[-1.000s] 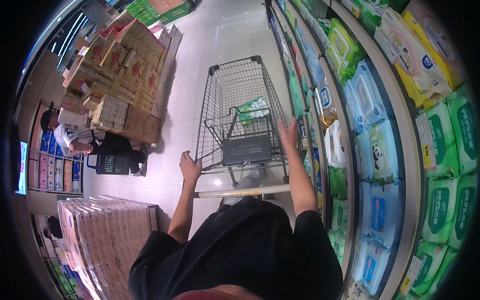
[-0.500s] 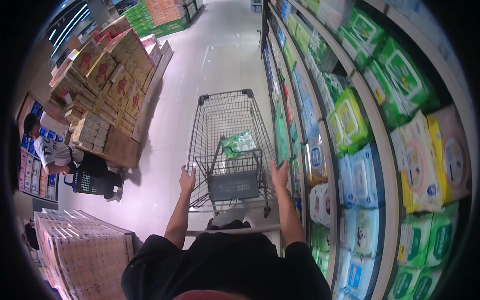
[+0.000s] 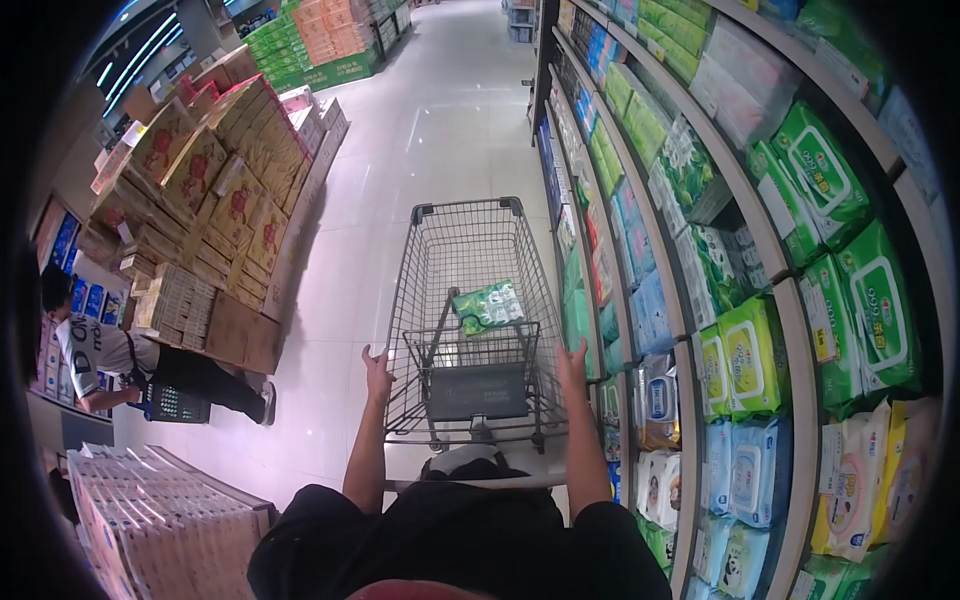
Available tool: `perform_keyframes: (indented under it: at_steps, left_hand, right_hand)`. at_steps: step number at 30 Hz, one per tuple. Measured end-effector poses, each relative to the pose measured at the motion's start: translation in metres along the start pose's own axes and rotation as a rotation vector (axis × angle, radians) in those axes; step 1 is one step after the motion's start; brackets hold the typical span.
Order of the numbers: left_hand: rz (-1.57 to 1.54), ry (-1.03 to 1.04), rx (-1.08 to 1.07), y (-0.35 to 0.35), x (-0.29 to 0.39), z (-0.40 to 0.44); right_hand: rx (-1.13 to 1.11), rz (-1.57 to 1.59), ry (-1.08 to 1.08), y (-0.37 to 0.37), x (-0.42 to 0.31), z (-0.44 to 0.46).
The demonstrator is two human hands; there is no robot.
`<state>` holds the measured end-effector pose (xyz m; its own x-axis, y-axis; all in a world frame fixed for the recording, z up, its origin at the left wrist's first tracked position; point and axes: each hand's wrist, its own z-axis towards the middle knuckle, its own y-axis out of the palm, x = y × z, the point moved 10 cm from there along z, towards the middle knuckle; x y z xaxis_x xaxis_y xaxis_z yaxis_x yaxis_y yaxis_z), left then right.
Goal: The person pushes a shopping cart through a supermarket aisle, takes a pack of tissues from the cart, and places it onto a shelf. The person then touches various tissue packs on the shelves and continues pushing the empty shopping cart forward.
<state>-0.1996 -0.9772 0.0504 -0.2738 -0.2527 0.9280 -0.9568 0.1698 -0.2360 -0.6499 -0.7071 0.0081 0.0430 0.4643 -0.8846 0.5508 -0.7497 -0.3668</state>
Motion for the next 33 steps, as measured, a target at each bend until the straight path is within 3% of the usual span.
perform_keyframes:
  at_steps: [3,6,15,18,20,23,25,27,31,33]
  left_hand:
    - [0.112,-0.020,0.014,0.004,0.005,0.030]
    - [0.211,-0.050,0.006,0.006,0.019,0.054]
    - [0.253,-0.216,0.048,0.021,0.010,0.100]
    - [0.516,-0.118,0.013,0.036,0.032,0.107]
    - [0.705,0.088,0.160,0.037,0.027,0.128]
    - [0.577,0.024,0.071,0.038,0.033,0.117]
    - [0.315,-0.041,0.043,0.037,0.044,0.101]
    - [0.351,-0.049,0.057,0.036,0.044,0.096]
    - [0.434,-0.117,0.058,0.033,0.031,0.094]
    - [0.117,-0.257,-0.053,0.039,0.005,0.104]
  right_hand:
    - [-0.067,-0.069,0.156,0.019,0.001,0.032]
    - [-0.143,0.129,0.239,0.039,-0.034,0.035]
    - [-0.115,0.079,0.063,0.047,-0.065,0.073]
    - [-0.121,0.005,0.068,0.053,-0.076,0.088]
    - [0.062,-0.198,-0.206,0.066,-0.026,0.151]
    - [0.032,-0.142,-0.195,0.063,-0.039,0.148]
    - [0.029,-0.104,-0.132,0.056,-0.047,0.130]
    - [-0.093,0.093,0.002,0.051,-0.080,0.093]
    - [-0.123,0.262,0.128,0.049,-0.068,0.091]
    - [-0.273,0.392,0.256,0.052,-0.066,0.086]
